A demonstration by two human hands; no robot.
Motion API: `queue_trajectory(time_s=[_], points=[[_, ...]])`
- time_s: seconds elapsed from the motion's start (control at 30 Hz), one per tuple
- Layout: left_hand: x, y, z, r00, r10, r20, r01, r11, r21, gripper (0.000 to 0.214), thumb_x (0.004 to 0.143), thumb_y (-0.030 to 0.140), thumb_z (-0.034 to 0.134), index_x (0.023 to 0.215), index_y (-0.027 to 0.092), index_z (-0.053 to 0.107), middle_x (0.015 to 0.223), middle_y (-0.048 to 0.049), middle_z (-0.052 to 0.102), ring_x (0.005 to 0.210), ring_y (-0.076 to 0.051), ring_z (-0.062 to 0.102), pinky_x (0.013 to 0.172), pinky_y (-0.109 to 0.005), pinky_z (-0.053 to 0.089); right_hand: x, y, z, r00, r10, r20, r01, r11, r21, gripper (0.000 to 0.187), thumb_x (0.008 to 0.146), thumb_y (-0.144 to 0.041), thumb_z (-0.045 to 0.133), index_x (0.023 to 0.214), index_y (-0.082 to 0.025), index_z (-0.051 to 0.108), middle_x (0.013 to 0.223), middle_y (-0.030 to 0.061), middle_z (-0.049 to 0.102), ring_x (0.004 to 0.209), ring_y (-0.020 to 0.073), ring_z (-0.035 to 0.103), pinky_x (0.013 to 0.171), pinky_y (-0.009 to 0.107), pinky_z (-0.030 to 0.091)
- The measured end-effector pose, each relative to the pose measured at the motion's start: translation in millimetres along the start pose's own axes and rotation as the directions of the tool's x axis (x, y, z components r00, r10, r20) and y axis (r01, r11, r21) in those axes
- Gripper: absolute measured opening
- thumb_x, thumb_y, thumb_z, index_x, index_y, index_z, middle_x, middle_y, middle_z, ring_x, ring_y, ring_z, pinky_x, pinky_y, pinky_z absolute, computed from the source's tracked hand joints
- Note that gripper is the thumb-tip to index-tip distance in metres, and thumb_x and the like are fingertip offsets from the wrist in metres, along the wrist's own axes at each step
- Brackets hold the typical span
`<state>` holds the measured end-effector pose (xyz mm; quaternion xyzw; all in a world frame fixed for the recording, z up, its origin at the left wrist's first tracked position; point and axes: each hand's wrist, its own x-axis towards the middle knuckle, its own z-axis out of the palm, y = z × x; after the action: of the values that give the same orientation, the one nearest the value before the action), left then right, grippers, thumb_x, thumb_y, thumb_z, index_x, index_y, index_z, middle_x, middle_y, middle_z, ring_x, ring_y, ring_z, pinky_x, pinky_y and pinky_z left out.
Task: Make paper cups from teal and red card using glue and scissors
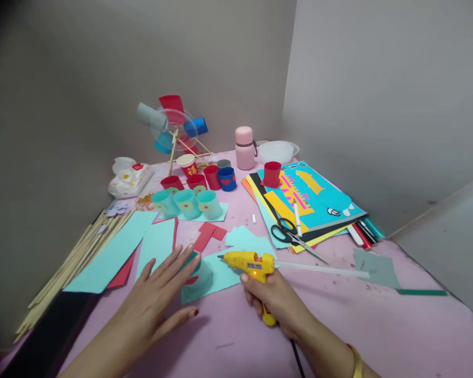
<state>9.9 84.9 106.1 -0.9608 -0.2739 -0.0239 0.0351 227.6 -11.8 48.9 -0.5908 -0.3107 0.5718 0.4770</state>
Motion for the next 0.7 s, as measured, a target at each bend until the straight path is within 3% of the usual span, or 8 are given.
queue_trajectory(time_s=[0.2, 0.33, 0.43, 0.53, 0.6, 0.7], points=[[1, 4, -3.9, 0.992, -0.047, -0.115, 0.040, 0.997, -0.067, 0.079, 0.089, 0.048, 0.044, 0.147, 0.023, -0.003, 0.152, -0.0175, 0.025, 0.138, -0.031, 0.026, 0.099, -0.065, 0.036, 0, 1, -1, 1.000, 0.001, 0.013, -0.001, 1.000, -0.014, 0.046, 0.076, -0.058, 0.059, 0.056, -0.017, 0.051, 0.044, -0.0077, 0.045, 0.033, 0.0048, 0.039, 0.034, 0.018, 0.024], [4, 7, 0.6, 0.999, 0.019, -0.042, -0.022, 0.996, -0.083, 0.081, 0.089, 0.048, 0.045, 0.147, 0.026, -0.006, 0.149, -0.0158, 0.035, 0.136, -0.032, 0.033, 0.097, -0.065, 0.038, 0, 2, -1, 1.000, 0.002, 0.013, -0.002, 1.000, -0.019, 0.047, 0.076, -0.059, 0.058, 0.055, -0.017, 0.051, 0.044, -0.0079, 0.044, 0.033, 0.0045, 0.037, 0.034, 0.018, 0.022], [1, 6, 0.1, 0.987, -0.049, -0.151, 0.031, 0.992, -0.119, 0.080, 0.088, 0.048, 0.046, 0.147, 0.025, -0.003, 0.153, -0.0165, 0.027, 0.139, -0.032, 0.024, 0.101, -0.066, 0.032, 1, 3, -2, 1.000, 0.009, 0.014, -0.009, 1.000, -0.027, 0.047, 0.077, -0.058, 0.057, 0.056, -0.017, 0.051, 0.044, -0.0079, 0.044, 0.033, 0.0041, 0.037, 0.036, 0.017, 0.021], [-8, 3, 2.3, 0.936, -0.175, -0.306, 0.098, 0.963, -0.252, 0.075, 0.089, 0.047, 0.044, 0.148, 0.024, 0.004, 0.155, -0.0147, 0.023, 0.142, -0.030, 0.019, 0.107, -0.059, 0.027, 1, 5, -2, 1.000, 0.026, 0.012, -0.026, 0.998, -0.062, 0.049, 0.079, -0.060, 0.055, 0.055, -0.017, 0.052, 0.038, -0.0079, 0.042, 0.033, 0.0053, 0.036, 0.037, 0.018, 0.021], [-16, 1, 10.9, 0.876, -0.302, -0.375, 0.150, 0.911, -0.384, 0.067, 0.091, 0.045, 0.042, 0.147, 0.025, 0.012, 0.154, -0.0124, 0.028, 0.141, -0.027, 0.025, 0.109, -0.050, 0.030, 1, 6, -2, 0.999, 0.043, 0.011, -0.042, 0.994, -0.097, 0.051, 0.080, -0.062, 0.053, 0.054, -0.018, 0.052, 0.035, -0.0075, 0.040, 0.033, 0.0058, 0.034, 0.038, 0.019, 0.021], [-24, 1, 31.7, 0.790, -0.499, -0.357, 0.226, 0.778, -0.587, 0.056, 0.092, 0.043, 0.041, 0.143, 0.030, 0.023, 0.146, -0.0095, 0.043, 0.135, -0.025, 0.036, 0.106, -0.045, 0.037, 1, 7, -3, 0.997, 0.080, 0.023, -0.077, 0.988, -0.135, 0.055, 0.079, -0.066, 0.050, 0.054, -0.018, 0.051, 0.035, -0.0068, 0.041, 0.034, 0.0057, 0.032, 0.040, 0.019, 0.020]])
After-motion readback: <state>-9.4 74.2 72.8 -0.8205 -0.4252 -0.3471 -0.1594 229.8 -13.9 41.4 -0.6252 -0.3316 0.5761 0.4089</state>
